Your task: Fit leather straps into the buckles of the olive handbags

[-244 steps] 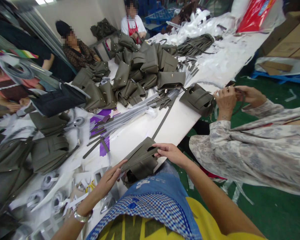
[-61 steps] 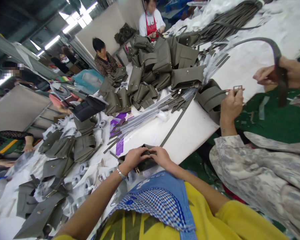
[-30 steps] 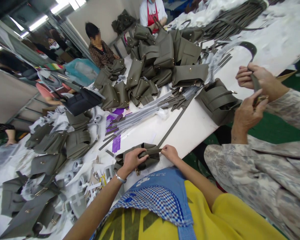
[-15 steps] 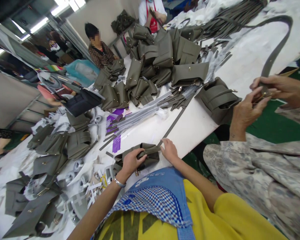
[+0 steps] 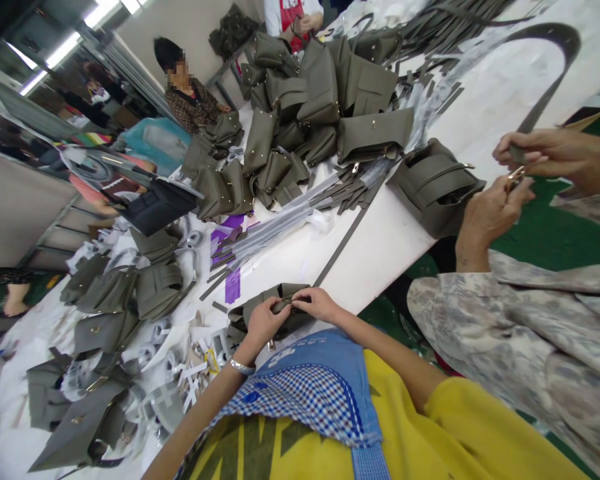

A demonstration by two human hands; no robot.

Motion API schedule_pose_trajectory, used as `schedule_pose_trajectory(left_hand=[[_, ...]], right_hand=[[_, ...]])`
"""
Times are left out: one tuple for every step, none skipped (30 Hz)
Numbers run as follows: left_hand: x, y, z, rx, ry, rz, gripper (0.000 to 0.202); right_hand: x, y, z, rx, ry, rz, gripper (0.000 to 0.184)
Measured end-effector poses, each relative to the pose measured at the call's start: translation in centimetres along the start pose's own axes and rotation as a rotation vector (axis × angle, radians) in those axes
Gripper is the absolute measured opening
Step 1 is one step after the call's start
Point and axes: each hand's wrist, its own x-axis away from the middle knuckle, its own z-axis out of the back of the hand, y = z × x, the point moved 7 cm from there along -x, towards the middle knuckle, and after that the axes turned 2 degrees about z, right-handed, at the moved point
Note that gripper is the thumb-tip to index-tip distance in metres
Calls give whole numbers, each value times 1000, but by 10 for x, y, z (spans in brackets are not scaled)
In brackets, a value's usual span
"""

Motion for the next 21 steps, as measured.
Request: schedule_pose_trajectory(left_hand=[[-1,0,-1,13,-2,4,25],[-2,0,-2,35,-6,5,24],[-3,0,-3,61,-12,3,24],[-4,-1,-4,87,-17,-2,24],[-5,-1,-4,109,-21,-8,24],[-6,-1,-5,124,-25,-13,24],[-7,-2,-5,132,-26,-15,25],[-8,-3,-5,135,-26,-15,25],[-9,-3,-5,137,-24,-15,25],[-10,-4,-5,137,-23,-15,25],[-10,-4,-5,136,-21,-15,25],[-10,-4,-4,135,-19,-18,25],[-10,-4,-4,133,-17,-22,25],[-10,-4,-4,131,-16,-27,25],[-10,-4,-3,127,-15,-31,24],[-10,-3,-3,119,-15,-33,24],[-10,-3,-3,107,-13,-33,24],[-10,-3,-4,91,-9,-30,23],[-10,-4,-4,71,-4,-24,23],[-11,-4,-4,50,3,-17,22],[-11,-4,-5,29,10,-9,22]], right_hand=[[0,0,0,-4,-1,-9,15],[0,1,0,-5,6,-21,15],[0,2,0,-2,20,-32,15],[1,4,0,3,40,-41,15],[1,5,0,5,58,-49,15],[1,7,0,5,74,-56,15],[2,8,0,3,84,-62,15],[2,10,-1,0,93,-67,15],[2,12,-1,-5,99,-72,14],[2,14,-1,-10,103,-77,14],[2,15,-2,-17,105,-82,14],[2,17,-2,-24,107,-89,14],[2,18,-2,-32,109,-96,14],[1,19,-2,-40,111,-104,15],[1,20,-2,-47,112,-110,15],[1,20,-2,-54,112,-114,16],[1,20,-1,-61,111,-117,16],[2,20,-1,-66,109,-119,17],[2,20,-1,-70,108,-120,17],[2,20,-1,-72,106,-122,17],[2,20,-1,-74,105,-123,18]])
